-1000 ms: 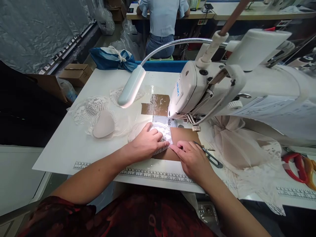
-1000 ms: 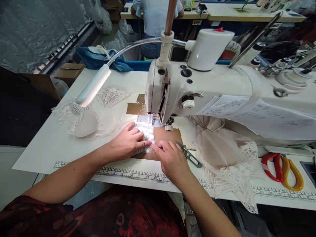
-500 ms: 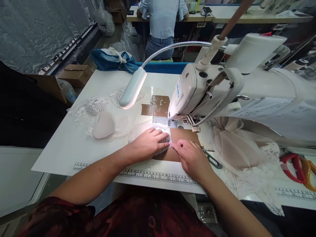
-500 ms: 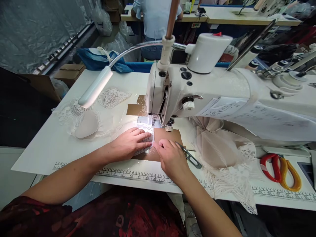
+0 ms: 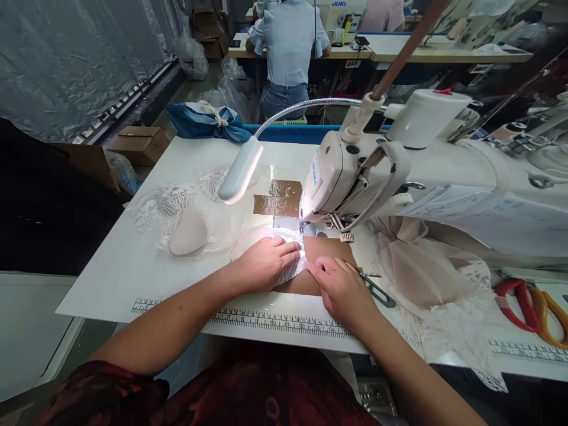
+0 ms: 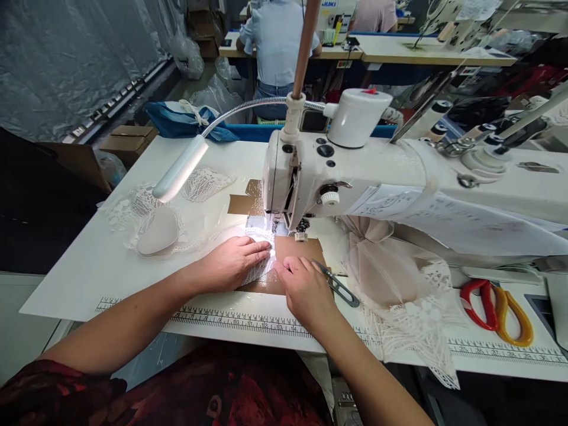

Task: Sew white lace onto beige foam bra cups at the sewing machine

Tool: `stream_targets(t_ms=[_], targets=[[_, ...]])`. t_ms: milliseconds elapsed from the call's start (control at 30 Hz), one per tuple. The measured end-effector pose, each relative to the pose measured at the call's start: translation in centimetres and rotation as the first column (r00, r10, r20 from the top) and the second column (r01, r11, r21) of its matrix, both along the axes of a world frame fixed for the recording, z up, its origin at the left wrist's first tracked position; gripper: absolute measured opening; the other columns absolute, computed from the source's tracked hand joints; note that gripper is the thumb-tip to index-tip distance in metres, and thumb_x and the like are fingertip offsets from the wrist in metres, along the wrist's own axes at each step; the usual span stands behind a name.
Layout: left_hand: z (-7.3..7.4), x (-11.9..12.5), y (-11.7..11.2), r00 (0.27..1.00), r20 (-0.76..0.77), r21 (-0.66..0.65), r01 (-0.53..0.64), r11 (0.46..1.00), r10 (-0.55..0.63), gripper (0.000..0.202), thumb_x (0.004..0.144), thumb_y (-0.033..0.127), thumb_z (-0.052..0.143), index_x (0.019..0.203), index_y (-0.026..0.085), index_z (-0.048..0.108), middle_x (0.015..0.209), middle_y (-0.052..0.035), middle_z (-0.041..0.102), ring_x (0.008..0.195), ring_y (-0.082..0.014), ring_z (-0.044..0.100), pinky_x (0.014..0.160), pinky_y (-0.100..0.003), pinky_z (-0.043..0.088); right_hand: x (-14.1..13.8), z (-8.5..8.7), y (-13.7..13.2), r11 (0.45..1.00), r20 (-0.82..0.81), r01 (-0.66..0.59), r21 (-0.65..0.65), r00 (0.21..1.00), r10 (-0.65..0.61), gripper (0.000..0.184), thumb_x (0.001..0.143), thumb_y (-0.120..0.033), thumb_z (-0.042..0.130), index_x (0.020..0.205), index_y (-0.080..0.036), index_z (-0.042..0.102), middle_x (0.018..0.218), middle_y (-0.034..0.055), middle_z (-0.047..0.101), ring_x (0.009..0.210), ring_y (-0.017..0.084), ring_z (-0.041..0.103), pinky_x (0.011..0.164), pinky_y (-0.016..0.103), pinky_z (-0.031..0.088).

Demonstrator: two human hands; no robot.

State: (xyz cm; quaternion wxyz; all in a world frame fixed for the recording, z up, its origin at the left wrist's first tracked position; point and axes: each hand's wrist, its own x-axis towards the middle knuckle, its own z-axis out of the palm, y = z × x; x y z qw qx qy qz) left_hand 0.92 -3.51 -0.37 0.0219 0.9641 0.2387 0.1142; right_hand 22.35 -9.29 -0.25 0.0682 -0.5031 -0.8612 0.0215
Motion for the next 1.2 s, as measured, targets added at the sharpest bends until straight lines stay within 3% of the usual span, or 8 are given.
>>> stream_targets(t_ms=[267,667,867,1200], targets=[[0.5,-0.3,0.9,1.000,-0.013,-0.053,0.001,0.999,-0.002,0.044,0.084,0.015,0.048,0.128,0.009,0.056,0.135,-0.0113,0.054,0.093,-0.0231,0.054,0.080,-0.037,0.048,-0.2,0.7,0.9,0.999,0.035,-0.019,-0.048,0.999,0.021,0.035,0.084,-0.003,0.041,0.103,-0.019,0.066,0.086,0.0061,0.060,0.077,0.019,0.047,0.066,0.030,0.030],[1.4,-0.4,2.6,0.993,-0.084,-0.030,0.076,0.997,-0.078,0.045,0.084,0.013,0.047,0.128,0.008,0.055,0.133,-0.0137,0.056,0.095,-0.0235,0.054,0.084,-0.038,0.047,-0.4,1.4,2.1,0.995,0.034,-0.022,-0.102,0.999,0.025,0.035,0.082,-0.004,0.045,0.107,-0.018,0.065,0.086,0.0066,0.060,0.080,0.019,0.050,0.066,0.029,0.034],[1.1,-0.5,3.1,0.995,-0.083,-0.024,0.059,0.998,-0.061,0.045,0.084,0.013,0.048,0.128,0.011,0.056,0.135,-0.0127,0.055,0.095,-0.0236,0.054,0.083,-0.037,0.044,-0.3,1.2,2.7,0.994,0.063,-0.038,-0.101,0.997,0.045,0.036,0.084,-0.007,0.045,0.112,-0.018,0.064,0.087,0.0067,0.061,0.079,0.019,0.050,0.065,0.029,0.035],[1.2,-0.8,6.2,0.987,-0.142,-0.053,0.073,0.996,-0.080,0.046,0.085,0.015,0.049,0.131,0.012,0.053,0.138,-0.0113,0.052,0.108,-0.0246,0.050,0.089,-0.037,0.040,-1.4,1.6,4.4,0.993,0.132,0.062,-0.102,0.990,-0.049,0.042,0.081,-0.003,0.042,0.112,-0.020,0.064,0.093,0.0077,0.062,0.077,0.018,0.054,0.060,0.029,0.032]])
